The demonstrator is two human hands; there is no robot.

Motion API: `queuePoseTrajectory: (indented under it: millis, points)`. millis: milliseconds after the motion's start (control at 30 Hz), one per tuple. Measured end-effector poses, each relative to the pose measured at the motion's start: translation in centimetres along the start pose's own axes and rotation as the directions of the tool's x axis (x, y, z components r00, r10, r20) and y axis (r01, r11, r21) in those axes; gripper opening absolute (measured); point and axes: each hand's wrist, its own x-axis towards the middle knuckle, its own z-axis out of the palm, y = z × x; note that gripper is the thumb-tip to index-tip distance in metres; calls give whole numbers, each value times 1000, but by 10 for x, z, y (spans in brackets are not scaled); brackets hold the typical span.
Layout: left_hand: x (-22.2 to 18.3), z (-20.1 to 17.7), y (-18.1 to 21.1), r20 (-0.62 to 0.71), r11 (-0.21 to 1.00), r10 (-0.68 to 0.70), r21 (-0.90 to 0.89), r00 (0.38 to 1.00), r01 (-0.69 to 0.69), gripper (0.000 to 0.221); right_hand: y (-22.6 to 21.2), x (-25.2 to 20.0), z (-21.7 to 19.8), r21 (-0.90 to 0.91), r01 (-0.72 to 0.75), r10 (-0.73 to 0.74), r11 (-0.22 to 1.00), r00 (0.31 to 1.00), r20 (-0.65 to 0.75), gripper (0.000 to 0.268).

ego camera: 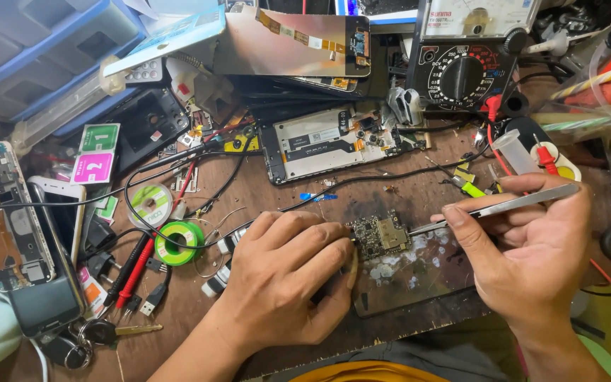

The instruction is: Repairing a smartphone motherboard by using tweezers to inspect components and a hot air rework station to apply heat.

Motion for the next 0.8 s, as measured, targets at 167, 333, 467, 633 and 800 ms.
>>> queuePoseTrajectory:
  millis: [167, 333, 467, 633, 800]
  points:
    - [0, -3, 1, -80, 999, 10, -30, 997, -12, 9, -1, -6, -1, 27, 54, -53, 998, 997, -49, 50]
    - [1, -4, 2, -131, 999, 18, -34, 991, -22, 15, 8, -7, -3, 111, 140, -135, 984, 990, -51, 41]
    - [0, -5, 2, -165, 999, 29, -21, 986, -33, 16, 19, -10, -7, 148, 220, -213, 964, 975, -63, 35]
    - [0, -8, 9, -248, 993, 120, 42, 961, -113, 18, 16, -14, -4, 101, 328, -314, 939, 940, -135, 35]
    - [-34, -4, 26, -377, 927, 313, 320, 872, -194, 22, 17, -15, -2, 87, 388, -370, 918, 914, -167, 36]
